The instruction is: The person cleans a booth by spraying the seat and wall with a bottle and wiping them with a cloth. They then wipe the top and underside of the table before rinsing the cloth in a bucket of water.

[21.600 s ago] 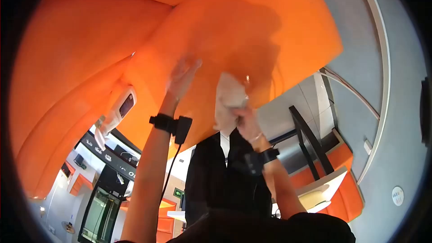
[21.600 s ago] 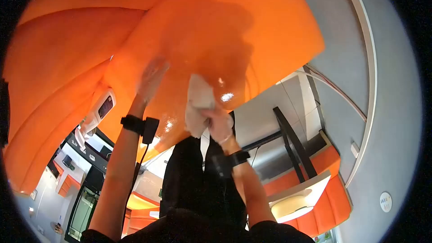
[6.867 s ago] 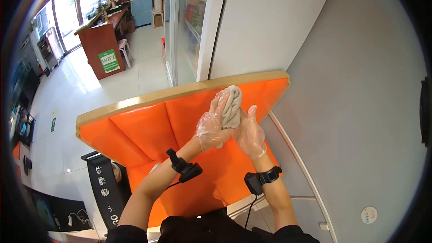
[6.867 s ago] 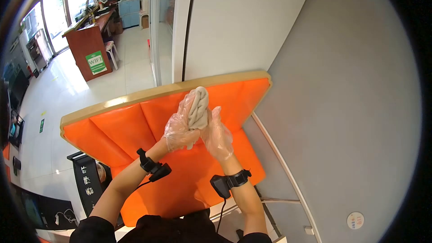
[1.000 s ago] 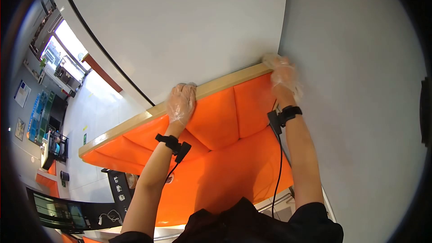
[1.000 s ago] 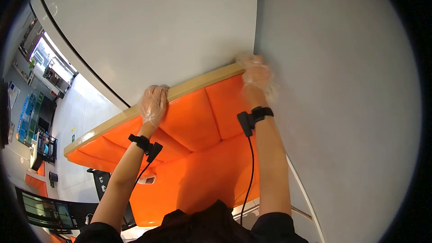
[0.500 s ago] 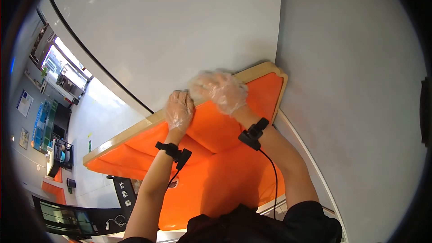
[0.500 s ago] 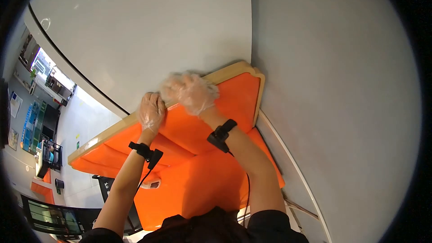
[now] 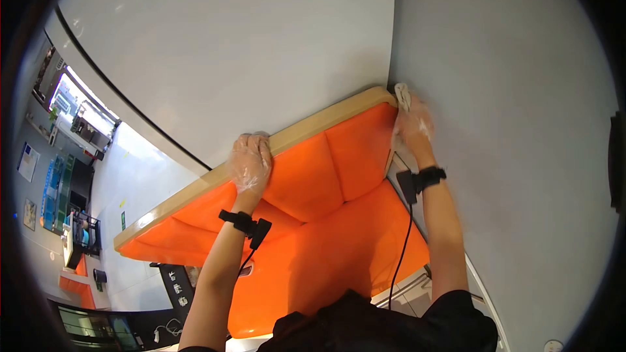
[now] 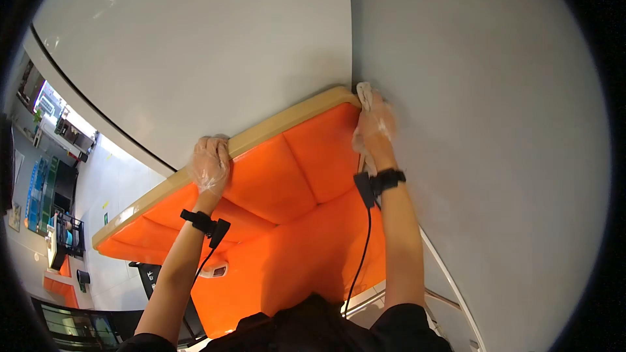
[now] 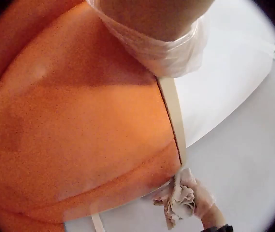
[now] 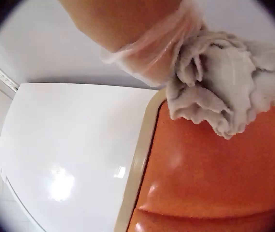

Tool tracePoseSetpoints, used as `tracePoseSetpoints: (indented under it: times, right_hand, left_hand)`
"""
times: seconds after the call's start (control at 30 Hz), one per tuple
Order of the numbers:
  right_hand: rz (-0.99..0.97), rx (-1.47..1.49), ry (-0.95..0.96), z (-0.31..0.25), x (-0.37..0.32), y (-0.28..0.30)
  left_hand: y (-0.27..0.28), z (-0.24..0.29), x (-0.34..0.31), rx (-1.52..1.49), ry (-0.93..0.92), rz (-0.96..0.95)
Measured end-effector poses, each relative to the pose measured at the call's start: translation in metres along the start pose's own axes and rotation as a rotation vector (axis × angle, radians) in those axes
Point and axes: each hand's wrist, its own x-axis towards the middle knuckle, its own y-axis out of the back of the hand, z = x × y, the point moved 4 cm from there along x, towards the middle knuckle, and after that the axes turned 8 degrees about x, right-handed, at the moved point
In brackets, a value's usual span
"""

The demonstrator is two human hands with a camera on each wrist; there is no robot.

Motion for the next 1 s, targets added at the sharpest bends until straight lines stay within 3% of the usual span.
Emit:
tracePoseSetpoints:
  times: [0.07, 0.1, 0.17, 0.23, 0.27, 0.33, 0.37, 0.43, 0.57, 0.63, 0.67, 0.73, 0.77, 0.83, 0.87, 0.93, 0.97, 1.0]
  right_hand:
    - [0.395, 0.287, 0.262, 0.049, 0.010, -0.026]
    - [0.396, 0.284, 0.255, 0.038, -0.014, -0.016]
    - [0.217, 0.393, 0.370, -0.032, -0.072, 0.008]
    - [0.075, 0.020, 0.388, -0.047, -0.064, -0.017]
    - [0.077, 0.022, 0.383, -0.042, -0.053, -0.038]
    - [0.207, -0.354, 1.233, -0.059, -0.059, -0.076]
    - [0.211, -0.354, 1.228, -0.057, -0.061, -0.077]
    - [0.198, -0.627, 1.056, -0.073, -0.078, -0.056]
    - [0.277, -0.622, 0.838, -0.056, -0.019, -0.056]
    - [0.119, -0.674, 0.508, -0.071, -0.019, -0.017]
    - [0.116, -0.677, 0.505, -0.063, -0.005, -0.014]
    - [-0.410, 0.959, -0.317, -0.022, 0.028, -0.017]
    - [-0.408, 0.958, -0.316, -0.018, 0.037, -0.015]
    - [-0.221, 0.648, -0.100, -0.017, 0.047, 0.002]
    - [-0.219, 0.645, -0.105, -0.006, 0.053, -0.001]
    - [-0.171, 0.408, 0.406, -0.004, 0.057, -0.009]
    - [-0.169, 0.409, 0.403, -0.003, 0.058, -0.008]
    - [-0.192, 0.425, 0.198, -0.014, 0.047, 0.004]
  left_hand:
    - [0.003, 0.004, 0.002, -0.009, 0.002, 0.003]
    - [0.005, 0.005, 0.001, -0.008, 0.008, 0.005]
    - [0.003, 0.005, 0.001, -0.010, 0.017, -0.004]
    - [0.003, 0.005, 0.001, -0.009, 0.023, -0.012]
    - [0.004, 0.006, 0.002, 0.011, 0.022, 0.001]
    - [0.006, 0.008, 0.004, 0.028, 0.015, 0.014]
    - [0.006, 0.008, 0.003, 0.021, 0.030, -0.011]
    - [0.003, 0.007, 0.004, 0.015, 0.039, -0.037]
    - [0.006, 0.010, 0.004, 0.055, 0.056, -0.028]
    - [0.006, 0.011, 0.003, 0.074, 0.057, -0.030]
    - [0.004, 0.010, 0.003, 0.084, 0.059, -0.019]
    - [0.003, 0.008, 0.002, 0.091, 0.062, -0.004]
    - [0.003, 0.008, 0.002, 0.086, 0.049, 0.003]
    - [0.002, 0.007, 0.003, 0.076, 0.032, 0.007]
    - [0.000, 0.006, 0.003, 0.103, 0.036, 0.005]
    - [0.000, 0.007, 0.001, 0.130, 0.037, 0.001]
    - [0.001, 0.008, 0.001, 0.123, 0.036, -0.001]
    - [0.002, 0.009, 0.003, 0.113, 0.034, 0.000]
